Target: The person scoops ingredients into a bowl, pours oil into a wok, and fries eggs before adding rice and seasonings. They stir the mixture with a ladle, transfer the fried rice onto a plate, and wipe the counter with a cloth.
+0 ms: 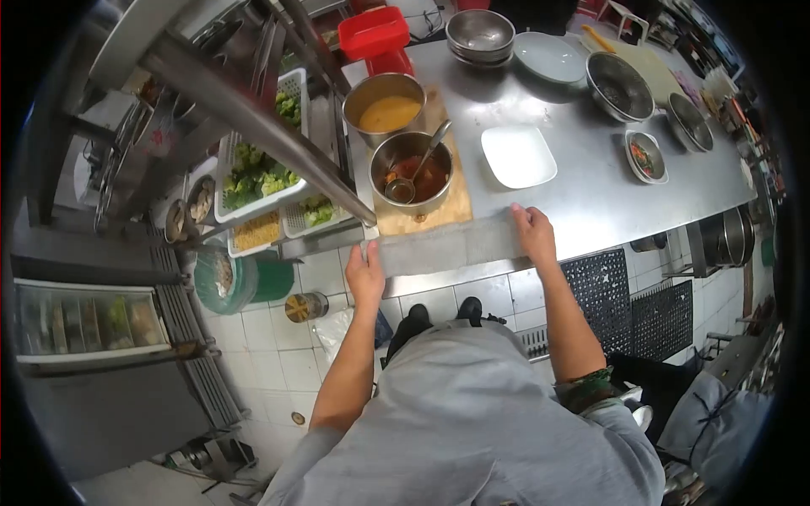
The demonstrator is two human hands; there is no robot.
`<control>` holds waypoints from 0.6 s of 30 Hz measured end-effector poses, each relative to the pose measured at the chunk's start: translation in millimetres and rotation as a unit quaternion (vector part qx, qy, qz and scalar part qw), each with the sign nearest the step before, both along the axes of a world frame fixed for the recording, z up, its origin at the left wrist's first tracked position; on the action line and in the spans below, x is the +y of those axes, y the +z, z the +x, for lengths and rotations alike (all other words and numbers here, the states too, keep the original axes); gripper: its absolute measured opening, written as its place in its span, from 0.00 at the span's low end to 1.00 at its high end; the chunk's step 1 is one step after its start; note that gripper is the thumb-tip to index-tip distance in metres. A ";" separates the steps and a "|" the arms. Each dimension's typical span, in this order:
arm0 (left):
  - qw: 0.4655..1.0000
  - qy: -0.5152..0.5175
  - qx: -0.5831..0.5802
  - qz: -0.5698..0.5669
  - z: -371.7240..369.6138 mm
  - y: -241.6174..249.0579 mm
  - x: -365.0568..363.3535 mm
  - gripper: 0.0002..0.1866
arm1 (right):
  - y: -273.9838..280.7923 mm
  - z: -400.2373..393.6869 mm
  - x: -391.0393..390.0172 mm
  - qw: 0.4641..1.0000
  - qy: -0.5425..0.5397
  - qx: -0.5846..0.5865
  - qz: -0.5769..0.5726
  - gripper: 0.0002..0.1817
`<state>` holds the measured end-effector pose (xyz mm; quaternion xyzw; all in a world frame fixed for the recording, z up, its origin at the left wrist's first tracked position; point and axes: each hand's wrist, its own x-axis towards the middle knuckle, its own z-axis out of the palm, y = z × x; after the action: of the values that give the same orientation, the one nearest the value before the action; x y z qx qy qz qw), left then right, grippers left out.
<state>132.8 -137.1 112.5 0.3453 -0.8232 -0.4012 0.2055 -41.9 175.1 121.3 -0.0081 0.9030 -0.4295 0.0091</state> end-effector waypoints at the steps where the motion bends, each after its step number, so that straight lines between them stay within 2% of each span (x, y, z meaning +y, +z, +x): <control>1: 1.000 -0.006 -0.021 -0.021 -1.9 7.3 0.9 0.25 | -7.0 -6.7 5.0 0.998 0.059 0.003 -0.010 0.27; 3: 0.997 -0.014 -0.054 -0.057 13.8 5.3 5.7 0.24 | -21.5 -10.0 19.1 0.985 0.171 -0.001 -0.030 0.26; 6: 0.993 -0.014 -0.049 -0.104 6.2 -4.4 6.4 0.24 | 9.0 -9.6 14.9 0.987 0.133 -0.050 0.078 0.24; 7: 0.992 -0.008 -0.057 -0.113 7.6 -6.1 9.2 0.24 | 20.1 -8.1 10.1 0.983 0.120 -0.082 0.113 0.20; 10: 0.993 0.006 -0.050 -0.105 8.1 -0.9 16.8 0.24 | 18.8 1.1 10.0 0.992 0.084 0.037 0.089 0.16; 11: 0.994 0.010 -0.044 -0.095 8.5 4.9 20.9 0.24 | 19.8 2.6 13.2 0.990 0.094 0.033 0.099 0.15; 14: 0.986 -0.051 0.031 -0.157 15.1 11.1 19.5 0.25 | 26.2 5.8 23.7 0.984 0.124 0.042 0.118 0.13; 18: 0.986 -0.087 -0.061 -0.129 28.2 22.2 13.7 0.27 | 39.2 12.3 25.9 0.974 0.149 0.156 0.073 0.11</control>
<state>161.1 -123.4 134.7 0.2672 -0.9057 -0.2864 0.1622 -29.6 201.1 160.5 -0.2086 0.9110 -0.3494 -0.0671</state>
